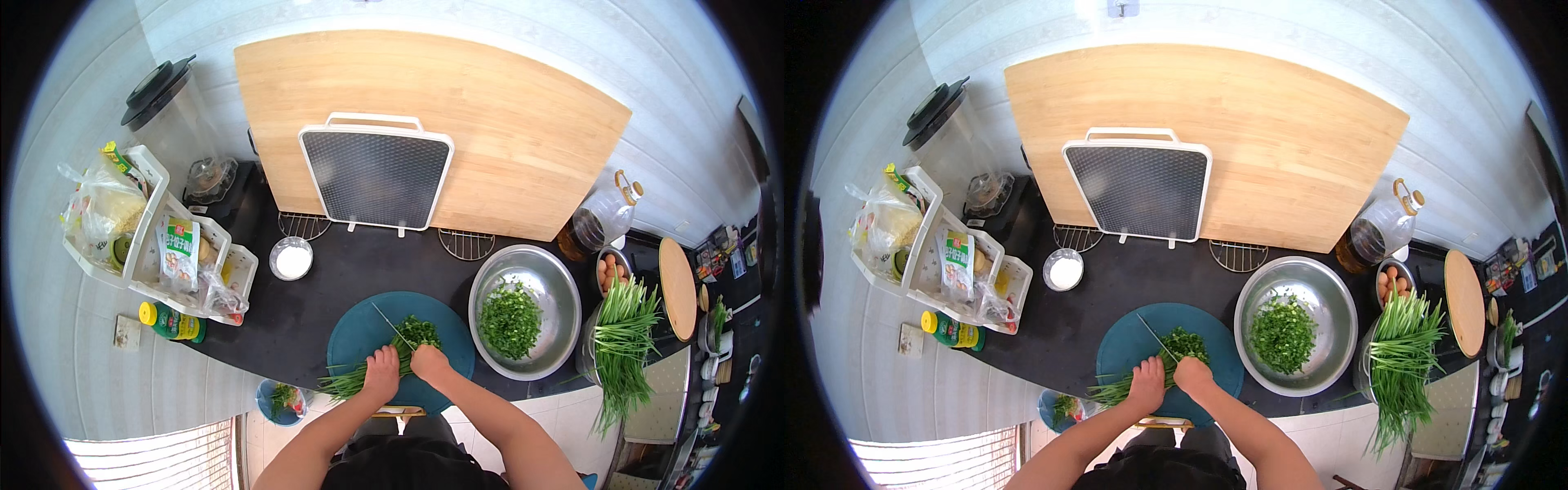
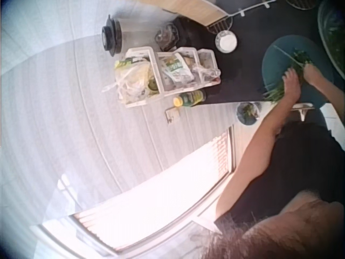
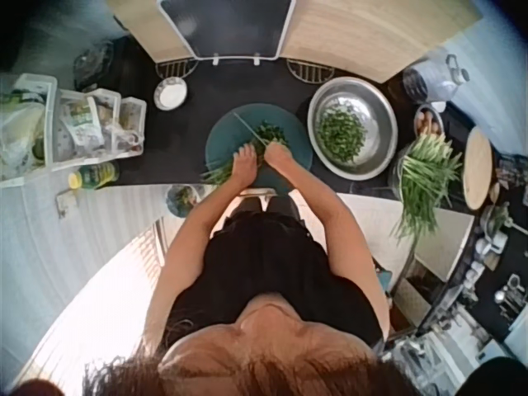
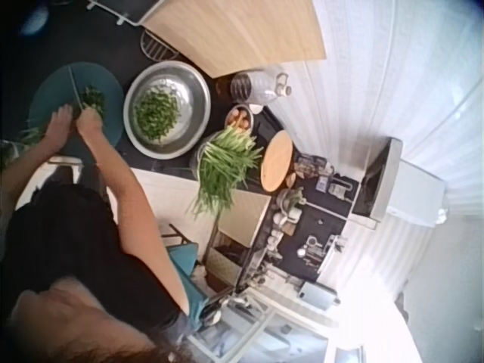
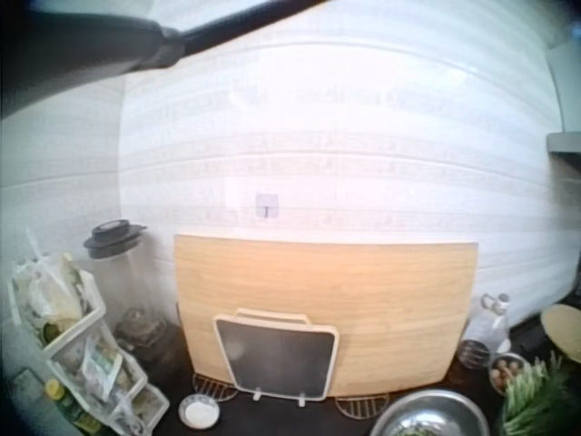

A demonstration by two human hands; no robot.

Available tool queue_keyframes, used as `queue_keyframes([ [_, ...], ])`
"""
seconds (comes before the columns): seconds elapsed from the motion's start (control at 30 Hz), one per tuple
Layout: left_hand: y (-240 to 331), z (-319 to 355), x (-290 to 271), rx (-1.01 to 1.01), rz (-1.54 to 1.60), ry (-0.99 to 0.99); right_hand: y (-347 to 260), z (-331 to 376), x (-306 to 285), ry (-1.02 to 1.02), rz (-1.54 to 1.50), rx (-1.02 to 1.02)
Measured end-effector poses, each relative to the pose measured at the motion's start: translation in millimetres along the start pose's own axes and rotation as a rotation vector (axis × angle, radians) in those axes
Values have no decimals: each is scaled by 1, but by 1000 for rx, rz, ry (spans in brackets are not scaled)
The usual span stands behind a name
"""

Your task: The person chops a large bunch of green onions on a blue cutting board using a knife. They gather the chopped pieces and transfer them into a metal bowl. The person repeats this process, chopping more green onions and adding them to the bowl.

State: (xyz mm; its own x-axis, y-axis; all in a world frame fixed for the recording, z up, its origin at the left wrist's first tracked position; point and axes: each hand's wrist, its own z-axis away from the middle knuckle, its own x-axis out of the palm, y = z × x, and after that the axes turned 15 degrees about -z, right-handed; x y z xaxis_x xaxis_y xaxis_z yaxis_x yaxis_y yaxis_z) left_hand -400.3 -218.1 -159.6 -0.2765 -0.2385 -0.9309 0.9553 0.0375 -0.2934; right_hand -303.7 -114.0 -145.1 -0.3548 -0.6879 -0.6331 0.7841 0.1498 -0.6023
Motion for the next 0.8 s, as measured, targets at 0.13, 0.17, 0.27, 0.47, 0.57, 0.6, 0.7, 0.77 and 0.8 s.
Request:
queue_keyframes([
  [0.13,-1,1,4,9,-22,14,-12,-12,15,78,-13,-64],
  [0.17,1,1,6,7,-28,29,-13,-14,18,132,-25,-90],
  [0.27,1,3,4,-2,29,33,-2,-10,5,212,-226,-107],
  [0.47,0,3,1,-24,101,23,-5,52,-51,228,-358,-8],
  [0.57,0,4,2,-34,80,4,1,79,-60,181,-366,33],
  [0.6,1,2,1,-32,68,0,6,84,-55,189,-338,40],
  [0.7,0,1,-1,-36,117,-5,17,93,-39,178,-260,72],
  [0.77,0,0,1,-39,123,-4,21,92,-31,151,-227,102],
  [0.8,1,0,1,-40,128,-6,24,90,-26,135,-210,118],
])
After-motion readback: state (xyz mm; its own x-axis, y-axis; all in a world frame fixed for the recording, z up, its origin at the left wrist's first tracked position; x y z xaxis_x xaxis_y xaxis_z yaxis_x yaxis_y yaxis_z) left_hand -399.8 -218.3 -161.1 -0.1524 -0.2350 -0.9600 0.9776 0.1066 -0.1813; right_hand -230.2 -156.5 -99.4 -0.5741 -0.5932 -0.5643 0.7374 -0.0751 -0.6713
